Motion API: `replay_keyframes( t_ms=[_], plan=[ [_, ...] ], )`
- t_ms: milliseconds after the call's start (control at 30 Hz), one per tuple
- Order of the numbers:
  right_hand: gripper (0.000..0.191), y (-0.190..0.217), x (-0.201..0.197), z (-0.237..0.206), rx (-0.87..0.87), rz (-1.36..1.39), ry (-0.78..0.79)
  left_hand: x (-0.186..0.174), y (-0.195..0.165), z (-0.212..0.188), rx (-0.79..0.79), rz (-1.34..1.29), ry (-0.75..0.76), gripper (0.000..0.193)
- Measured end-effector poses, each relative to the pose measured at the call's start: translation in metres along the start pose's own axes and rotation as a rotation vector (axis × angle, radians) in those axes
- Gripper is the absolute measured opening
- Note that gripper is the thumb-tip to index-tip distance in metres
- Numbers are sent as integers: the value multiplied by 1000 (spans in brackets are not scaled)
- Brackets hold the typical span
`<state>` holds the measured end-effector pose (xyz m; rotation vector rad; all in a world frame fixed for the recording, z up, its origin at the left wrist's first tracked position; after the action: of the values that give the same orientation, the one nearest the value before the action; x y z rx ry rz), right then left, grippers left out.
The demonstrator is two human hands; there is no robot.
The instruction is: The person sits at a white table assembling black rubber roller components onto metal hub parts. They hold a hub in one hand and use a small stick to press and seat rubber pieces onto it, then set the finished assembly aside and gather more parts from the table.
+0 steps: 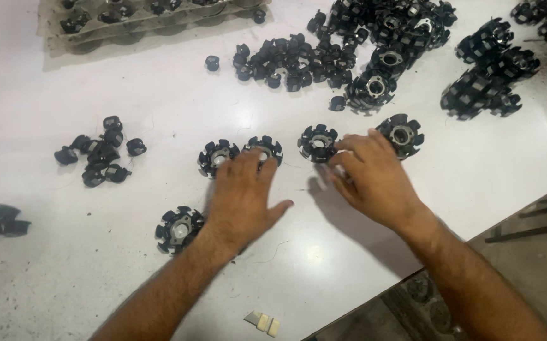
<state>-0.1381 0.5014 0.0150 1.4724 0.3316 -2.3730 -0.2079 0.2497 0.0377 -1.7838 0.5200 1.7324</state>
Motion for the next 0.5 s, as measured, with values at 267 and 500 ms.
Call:
replay_keyframes(
  t_ms=[267, 500],
  plan=[
    [61, -2, 45, 56, 209, -57, 75, -2, 71, 43, -198, -34, 148, 103],
    [43, -2, 65, 65, 433, 245, 111, -17, 115, 21, -250, -229, 120, 79]
  ],
)
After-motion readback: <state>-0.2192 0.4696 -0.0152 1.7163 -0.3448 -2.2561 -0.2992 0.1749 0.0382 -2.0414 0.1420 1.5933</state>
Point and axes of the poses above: each hand's wrist, its own z-axis towards the middle knuckle, its own x-axis out of the palm, y = z × x, the point moved 1 cm from there along z, towards the middle knuckle, and after that the axes turned 3 degrees about -x, right-handed, at the moved point
